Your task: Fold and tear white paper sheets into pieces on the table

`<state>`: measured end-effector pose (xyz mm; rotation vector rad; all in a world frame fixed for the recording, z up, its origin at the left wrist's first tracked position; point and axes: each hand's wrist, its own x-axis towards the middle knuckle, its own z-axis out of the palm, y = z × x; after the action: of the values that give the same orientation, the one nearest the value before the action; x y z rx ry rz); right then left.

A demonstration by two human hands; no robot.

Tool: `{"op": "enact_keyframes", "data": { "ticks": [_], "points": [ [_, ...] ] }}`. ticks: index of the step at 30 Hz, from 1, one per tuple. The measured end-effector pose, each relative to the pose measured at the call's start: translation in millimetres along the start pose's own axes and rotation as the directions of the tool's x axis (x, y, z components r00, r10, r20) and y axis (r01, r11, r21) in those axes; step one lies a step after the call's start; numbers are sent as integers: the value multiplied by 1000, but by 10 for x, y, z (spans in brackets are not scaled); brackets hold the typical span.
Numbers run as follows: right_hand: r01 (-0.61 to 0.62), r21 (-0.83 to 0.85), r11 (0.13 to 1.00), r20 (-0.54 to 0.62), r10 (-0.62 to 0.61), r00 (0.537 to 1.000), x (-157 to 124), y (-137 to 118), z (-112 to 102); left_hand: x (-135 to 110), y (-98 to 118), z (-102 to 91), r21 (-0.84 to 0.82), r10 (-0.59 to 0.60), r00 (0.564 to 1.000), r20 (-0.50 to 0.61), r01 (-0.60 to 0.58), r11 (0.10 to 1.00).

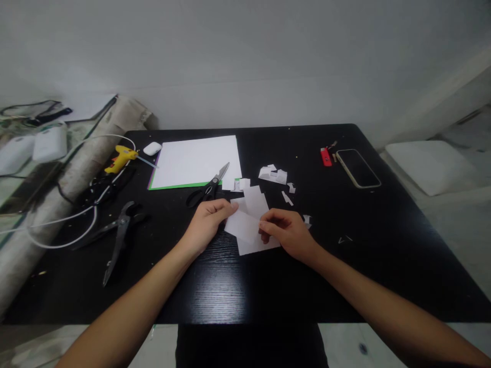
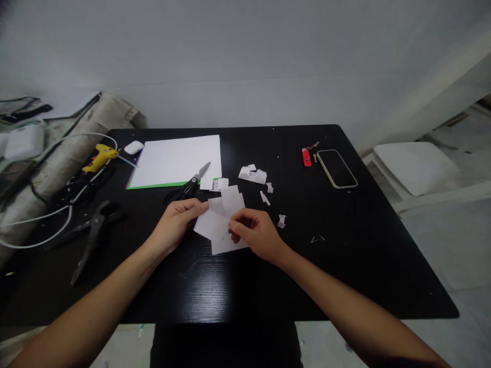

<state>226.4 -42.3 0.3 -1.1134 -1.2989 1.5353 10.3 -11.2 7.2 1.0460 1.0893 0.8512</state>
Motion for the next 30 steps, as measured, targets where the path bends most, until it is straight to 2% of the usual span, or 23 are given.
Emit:
{"op": "enact_keyframes", "data": {
  "ticks": [4,8,12,17,26,30],
  "points": [
    [2,-4,1000,-13,-2,1000,2,-7,2,7,-16,-11,31,9,1000,6,-9,999],
    [30,15,999,-57,-29,998,17,14,-1,12,6,-10,101,46,997,64,-53,994],
    [33,9,999,-81,-32,996,14,21,1,8,34,-1,111,58,997,44,-63,992],
    [20,12,1000,-73,-19,997,3,13,6,13,34,-7,99,52,998,27,-54,994],
    [8,32,999,-84,-5,996,11,16,7,22,33,-27,83,66,996,66,-71,994],
    [-41,77,996,-27,44,999,4,-13,4,24,44,-33,99,67,996,61,-72,992]
  ]
}}
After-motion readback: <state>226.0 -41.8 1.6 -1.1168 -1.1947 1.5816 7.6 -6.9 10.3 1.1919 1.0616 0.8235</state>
